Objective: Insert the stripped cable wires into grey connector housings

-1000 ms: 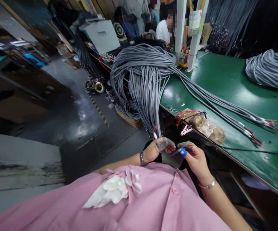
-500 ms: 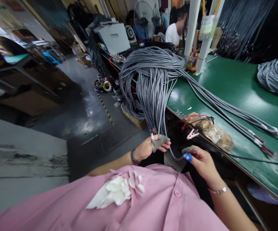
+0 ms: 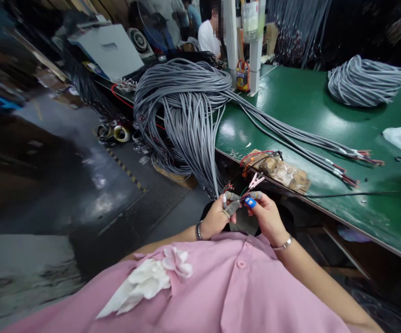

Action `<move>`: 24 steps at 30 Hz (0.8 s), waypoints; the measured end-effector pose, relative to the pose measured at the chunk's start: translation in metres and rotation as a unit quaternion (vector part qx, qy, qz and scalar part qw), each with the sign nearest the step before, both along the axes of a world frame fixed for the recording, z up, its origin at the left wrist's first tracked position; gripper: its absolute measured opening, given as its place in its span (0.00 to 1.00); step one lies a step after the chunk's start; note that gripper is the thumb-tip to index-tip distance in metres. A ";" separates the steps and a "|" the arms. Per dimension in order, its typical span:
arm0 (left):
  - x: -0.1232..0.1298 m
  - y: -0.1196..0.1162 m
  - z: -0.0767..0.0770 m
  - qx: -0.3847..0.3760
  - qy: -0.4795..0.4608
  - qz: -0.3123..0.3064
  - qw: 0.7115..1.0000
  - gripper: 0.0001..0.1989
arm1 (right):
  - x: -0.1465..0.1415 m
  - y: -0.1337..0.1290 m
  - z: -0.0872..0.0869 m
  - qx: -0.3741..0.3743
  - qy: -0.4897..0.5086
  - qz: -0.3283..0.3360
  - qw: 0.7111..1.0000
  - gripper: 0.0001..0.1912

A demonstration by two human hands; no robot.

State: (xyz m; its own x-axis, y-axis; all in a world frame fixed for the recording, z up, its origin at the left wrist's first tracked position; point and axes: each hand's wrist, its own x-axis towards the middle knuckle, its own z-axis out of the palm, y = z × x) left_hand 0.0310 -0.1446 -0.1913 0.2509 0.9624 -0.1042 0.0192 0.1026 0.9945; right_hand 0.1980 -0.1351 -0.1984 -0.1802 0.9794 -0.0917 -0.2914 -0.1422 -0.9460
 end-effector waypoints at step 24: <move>0.002 0.002 -0.012 -0.157 -0.104 -0.006 0.982 0.21 | -0.003 0.017 -0.012 0.001 -0.120 0.052 0.991 0.17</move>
State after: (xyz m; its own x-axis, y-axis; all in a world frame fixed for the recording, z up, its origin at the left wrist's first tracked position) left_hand 0.0330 -0.1424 -0.2035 0.3094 0.8879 -0.3405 -0.1787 0.4060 0.8962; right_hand 0.1955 -0.1180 -0.2102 -0.2538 0.9567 -0.1427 -0.0421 -0.1583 -0.9865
